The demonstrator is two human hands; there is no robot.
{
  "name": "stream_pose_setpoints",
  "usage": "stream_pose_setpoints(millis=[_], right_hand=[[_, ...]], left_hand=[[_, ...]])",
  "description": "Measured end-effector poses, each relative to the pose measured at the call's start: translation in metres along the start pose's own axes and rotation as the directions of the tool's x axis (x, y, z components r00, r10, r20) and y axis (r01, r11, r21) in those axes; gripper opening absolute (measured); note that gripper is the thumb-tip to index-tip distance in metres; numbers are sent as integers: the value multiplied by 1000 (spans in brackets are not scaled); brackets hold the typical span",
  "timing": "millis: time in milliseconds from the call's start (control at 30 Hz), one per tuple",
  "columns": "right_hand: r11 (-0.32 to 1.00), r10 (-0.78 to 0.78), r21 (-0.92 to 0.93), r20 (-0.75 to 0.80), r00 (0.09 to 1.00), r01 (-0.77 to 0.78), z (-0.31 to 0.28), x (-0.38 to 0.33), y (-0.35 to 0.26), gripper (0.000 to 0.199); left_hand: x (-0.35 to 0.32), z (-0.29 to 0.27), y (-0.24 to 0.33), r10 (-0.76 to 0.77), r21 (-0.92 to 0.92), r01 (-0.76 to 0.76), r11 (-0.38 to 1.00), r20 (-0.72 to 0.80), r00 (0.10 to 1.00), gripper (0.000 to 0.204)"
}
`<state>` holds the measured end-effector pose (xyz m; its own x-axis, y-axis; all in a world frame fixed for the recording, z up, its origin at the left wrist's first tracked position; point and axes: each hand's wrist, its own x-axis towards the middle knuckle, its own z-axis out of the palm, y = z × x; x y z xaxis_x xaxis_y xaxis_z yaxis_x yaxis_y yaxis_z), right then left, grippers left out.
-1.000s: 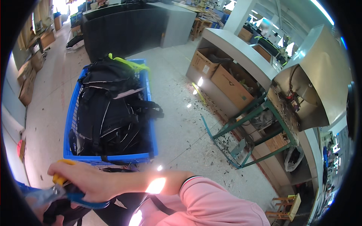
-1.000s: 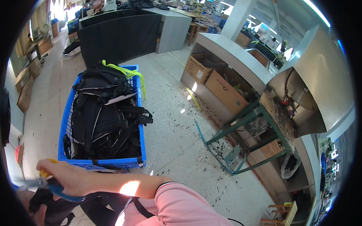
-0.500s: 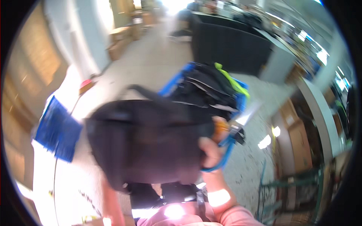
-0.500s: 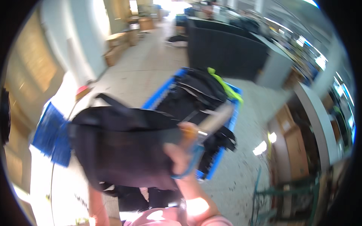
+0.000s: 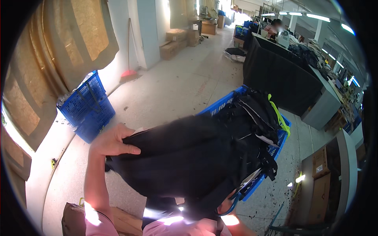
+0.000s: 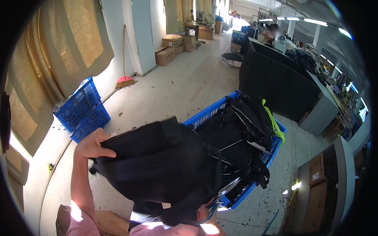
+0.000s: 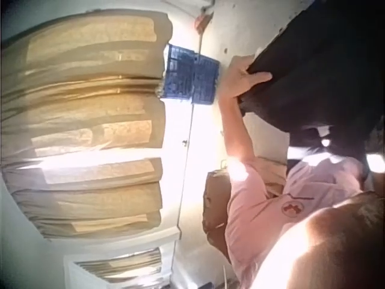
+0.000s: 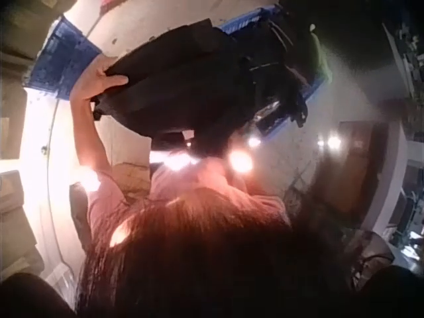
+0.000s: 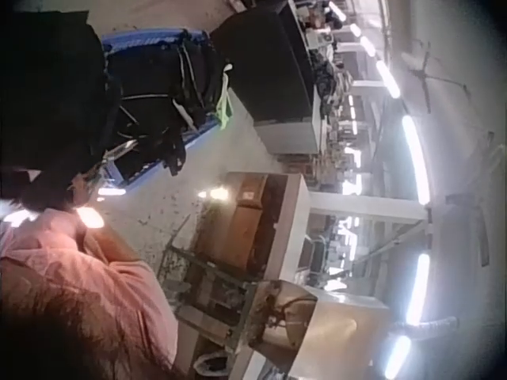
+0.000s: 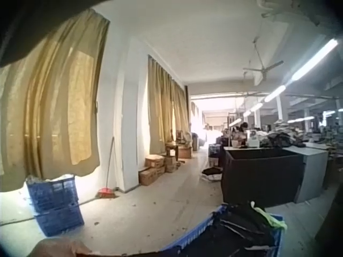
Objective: Trim excess material from black backpack panels using blue-handled scissors.
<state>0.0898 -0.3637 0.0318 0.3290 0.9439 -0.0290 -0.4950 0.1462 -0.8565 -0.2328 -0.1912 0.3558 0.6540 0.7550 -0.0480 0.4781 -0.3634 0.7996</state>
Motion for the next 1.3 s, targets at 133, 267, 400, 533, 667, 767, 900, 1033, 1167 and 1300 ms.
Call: stream_pose_setpoints(millis=[133, 267, 400, 533, 667, 767, 900, 1033, 1167, 1300], right_hand=[[845, 464, 58, 417, 782, -532, -5, -28, -73, 33], [884, 221, -422, 0, 975, -200, -26, -23, -132, 53], [365, 200, -921, 218, 955, 134, 24, 10, -208, 65], [134, 158, -910, 412, 898, 393, 36, 32, -222, 65], [76, 179, -877, 479, 859, 474, 35, 50, -222, 62], [62, 218, -843, 535, 817, 535, 40, 61, -223, 60], [105, 295, -809, 580, 759, 578, 40, 71, -222, 61], [173, 240, -737, 675, 698, 654, 34, 76, -217, 53], [228, 298, -741, 671, 679, 632, 30, 76, -217, 49], [200, 313, -740, 669, 674, 642, 24, 71, -217, 47]], left_hand=[[24, 15, -25, 90, 123, -143, 982, 359, 929, 20], [37, 55, -46, 50, 135, -138, 981, 511, 858, 22], [44, 70, -46, 164, -51, -159, 986, 468, 869, 23], [51, 72, -36, 181, -29, -192, 981, 490, 853, 21], [50, 80, -33, 176, -57, -171, 984, 498, 849, 19], [49, 75, -40, 152, 24, -193, 981, 524, 838, 26], [47, 79, -43, 160, 14, -192, 981, 492, 856, 35], [48, 80, -45, 146, 12, -172, 985, 470, 870, 30], [51, 81, -38, 131, 26, -165, 986, 487, 863, 25], [53, 78, -29, 75, 123, -161, 979, 516, 853, 15]])
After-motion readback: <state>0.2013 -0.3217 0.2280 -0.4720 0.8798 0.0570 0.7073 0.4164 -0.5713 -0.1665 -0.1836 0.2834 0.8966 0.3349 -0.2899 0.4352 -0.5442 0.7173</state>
